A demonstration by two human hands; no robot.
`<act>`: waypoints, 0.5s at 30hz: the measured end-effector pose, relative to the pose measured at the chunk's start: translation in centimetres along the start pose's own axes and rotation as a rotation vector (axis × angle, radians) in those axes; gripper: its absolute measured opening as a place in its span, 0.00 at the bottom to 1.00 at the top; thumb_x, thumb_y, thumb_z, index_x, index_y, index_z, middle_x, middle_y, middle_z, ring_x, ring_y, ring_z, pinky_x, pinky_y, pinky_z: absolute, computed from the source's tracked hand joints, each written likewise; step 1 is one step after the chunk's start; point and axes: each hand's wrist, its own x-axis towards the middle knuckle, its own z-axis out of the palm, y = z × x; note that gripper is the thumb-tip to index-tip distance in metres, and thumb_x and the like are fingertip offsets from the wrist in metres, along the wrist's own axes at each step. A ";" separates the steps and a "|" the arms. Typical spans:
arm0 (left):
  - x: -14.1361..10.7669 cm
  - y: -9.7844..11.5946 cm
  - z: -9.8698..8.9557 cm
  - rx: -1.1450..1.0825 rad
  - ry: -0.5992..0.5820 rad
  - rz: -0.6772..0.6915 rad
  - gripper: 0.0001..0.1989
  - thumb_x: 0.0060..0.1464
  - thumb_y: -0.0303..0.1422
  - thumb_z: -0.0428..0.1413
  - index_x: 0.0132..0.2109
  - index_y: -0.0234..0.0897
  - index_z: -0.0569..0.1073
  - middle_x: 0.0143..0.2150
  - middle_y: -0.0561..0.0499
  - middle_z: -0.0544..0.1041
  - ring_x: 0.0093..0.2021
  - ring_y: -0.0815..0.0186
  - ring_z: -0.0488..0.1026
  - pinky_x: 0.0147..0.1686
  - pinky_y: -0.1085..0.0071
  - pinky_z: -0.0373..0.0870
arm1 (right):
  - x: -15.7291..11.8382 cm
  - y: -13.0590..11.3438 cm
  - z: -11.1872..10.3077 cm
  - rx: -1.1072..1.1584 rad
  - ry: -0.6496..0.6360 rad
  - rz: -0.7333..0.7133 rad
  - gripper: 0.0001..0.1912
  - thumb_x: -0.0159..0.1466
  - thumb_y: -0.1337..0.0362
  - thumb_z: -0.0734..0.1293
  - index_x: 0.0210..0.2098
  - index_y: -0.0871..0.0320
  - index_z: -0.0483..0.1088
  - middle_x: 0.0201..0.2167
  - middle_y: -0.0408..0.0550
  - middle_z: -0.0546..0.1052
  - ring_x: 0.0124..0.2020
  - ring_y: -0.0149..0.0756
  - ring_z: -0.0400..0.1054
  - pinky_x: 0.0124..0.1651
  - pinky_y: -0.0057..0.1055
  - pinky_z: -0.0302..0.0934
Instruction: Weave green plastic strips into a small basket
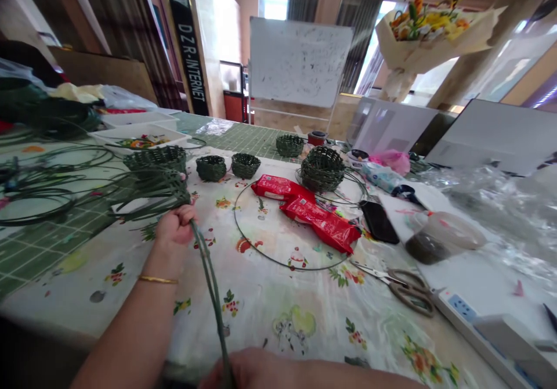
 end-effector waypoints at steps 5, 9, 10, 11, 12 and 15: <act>0.3 0.2 0.1 0.131 0.029 0.031 0.15 0.51 0.15 0.41 0.24 0.37 0.51 0.14 0.62 0.48 0.10 0.80 0.44 0.09 0.82 0.40 | 0.6 -7.1 -14.5 -0.595 0.222 0.370 0.11 0.55 0.64 0.64 0.37 0.48 0.75 0.25 0.40 0.78 0.24 0.31 0.71 0.24 0.26 0.62; -0.3 -1.6 0.6 0.280 0.010 -0.024 0.14 0.48 0.14 0.44 0.23 0.36 0.53 0.14 0.62 0.50 0.10 0.80 0.47 0.10 0.81 0.38 | 2.7 -9.9 -28.3 -1.203 0.826 0.362 0.24 0.64 0.63 0.51 0.48 0.69 0.70 0.42 0.58 0.76 0.54 0.49 0.63 0.52 0.48 0.50; -0.5 -2.3 0.7 0.309 0.005 -0.025 0.14 0.46 0.14 0.45 0.24 0.36 0.54 0.15 0.62 0.51 0.10 0.80 0.47 0.10 0.82 0.38 | 3.3 -9.8 -30.5 -1.327 0.898 0.297 0.28 0.65 0.61 0.47 0.49 0.73 0.69 0.48 0.61 0.73 0.60 0.52 0.55 0.55 0.51 0.43; -0.8 -3.1 0.8 0.335 -0.003 -0.029 0.13 0.46 0.15 0.46 0.24 0.36 0.55 0.15 0.63 0.51 0.10 0.80 0.47 0.10 0.82 0.38 | 3.9 -9.3 -31.9 -1.390 0.931 0.273 0.30 0.65 0.60 0.46 0.50 0.77 0.66 0.54 0.65 0.68 0.63 0.55 0.46 0.56 0.51 0.37; -1.1 -3.8 0.8 0.357 -0.011 -0.032 0.12 0.46 0.15 0.47 0.25 0.36 0.55 0.15 0.63 0.52 0.11 0.80 0.47 0.11 0.82 0.38 | 4.4 -8.4 -32.6 -1.404 0.880 0.300 0.30 0.65 0.60 0.47 0.54 0.79 0.62 0.59 0.68 0.61 0.65 0.58 0.39 0.58 0.52 0.34; -1.6 -5.7 0.7 0.406 -0.028 -0.029 0.12 0.46 0.18 0.50 0.25 0.37 0.55 0.16 0.63 0.53 0.11 0.80 0.48 0.11 0.83 0.39 | 5.6 -4.5 -31.2 -1.303 0.613 0.403 0.27 0.59 0.69 0.62 0.57 0.71 0.62 0.62 0.67 0.57 0.66 0.59 0.38 0.60 0.53 0.33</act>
